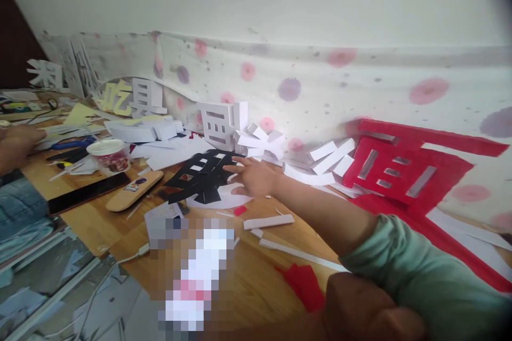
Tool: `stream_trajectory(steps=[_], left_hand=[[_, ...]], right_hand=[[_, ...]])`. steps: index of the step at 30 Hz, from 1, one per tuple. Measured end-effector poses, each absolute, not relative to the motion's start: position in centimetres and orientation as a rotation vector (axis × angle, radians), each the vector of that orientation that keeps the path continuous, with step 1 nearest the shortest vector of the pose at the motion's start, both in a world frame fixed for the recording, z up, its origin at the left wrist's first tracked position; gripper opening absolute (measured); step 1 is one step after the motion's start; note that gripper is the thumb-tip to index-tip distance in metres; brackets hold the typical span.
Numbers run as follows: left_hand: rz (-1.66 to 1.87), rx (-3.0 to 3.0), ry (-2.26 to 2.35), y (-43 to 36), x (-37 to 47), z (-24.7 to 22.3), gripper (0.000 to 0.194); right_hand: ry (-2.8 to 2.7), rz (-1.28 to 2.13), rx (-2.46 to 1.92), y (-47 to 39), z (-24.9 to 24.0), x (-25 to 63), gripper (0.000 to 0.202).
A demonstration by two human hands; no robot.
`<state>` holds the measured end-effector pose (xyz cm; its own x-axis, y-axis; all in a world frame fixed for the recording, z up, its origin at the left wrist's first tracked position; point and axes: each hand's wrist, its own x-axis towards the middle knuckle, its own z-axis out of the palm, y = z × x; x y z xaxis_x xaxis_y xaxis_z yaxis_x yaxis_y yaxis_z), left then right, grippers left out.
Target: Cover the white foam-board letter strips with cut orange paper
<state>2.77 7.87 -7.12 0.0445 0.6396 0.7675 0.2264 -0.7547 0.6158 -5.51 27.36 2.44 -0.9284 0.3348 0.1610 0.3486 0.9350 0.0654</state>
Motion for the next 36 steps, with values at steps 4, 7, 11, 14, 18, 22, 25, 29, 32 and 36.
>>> stream_trajectory(steps=[4, 7, 11, 14, 18, 22, 25, 29, 32, 36], left_hand=[[1.785, 2.120, 0.953, 8.2, 2.7, -8.1, 0.018], [1.753, 2.155, 1.005, 8.4, 3.1, -8.4, 0.018], [1.755, 2.217, 1.043, 8.6, 3.7, -8.5, 0.018], [1.960, 2.238, 1.044, 8.6, 3.8, -8.0, 0.020], [2.210, 2.243, 0.712, 9.0, 3.1, -6.6, 0.025], [2.148, 2.265, 0.613, 9.5, 2.1, -5.6, 0.021], [1.928, 2.191, 0.744, 10.1, 1.4, -5.6, 0.014], [1.756, 1.721, 0.960, 11.7, 1.2, -6.0, 0.016], [1.703, 1.574, 0.963, 12.9, 1.4, -6.1, 0.018], [1.617, 1.471, 0.973, 13.4, 1.6, -5.9, 0.018]], right_hand=[[-3.169, -0.023, -0.595, 28.5, 2.3, -9.0, 0.056], [-3.125, 0.184, -0.640, 29.4, 0.8, -10.0, 0.054], [-2.965, 0.349, -0.631, 29.6, 0.2, -10.1, 0.055], [-2.736, 0.464, -0.609, 29.4, 1.9, -8.9, 0.060], [-2.302, 0.653, -0.640, 29.0, 5.7, -4.9, 0.076], [-1.579, 1.149, -0.665, 27.7, 9.0, 1.4, 0.069], [-1.382, 1.116, -0.706, 25.4, 11.1, 7.1, 0.060], [-1.406, 0.838, -0.913, 20.5, 12.9, 14.9, 0.042], [-1.419, 0.525, -1.184, 16.7, 13.2, 20.4, 0.036], [-1.422, 0.018, -1.413, 12.7, 13.1, 27.7, 0.033]])
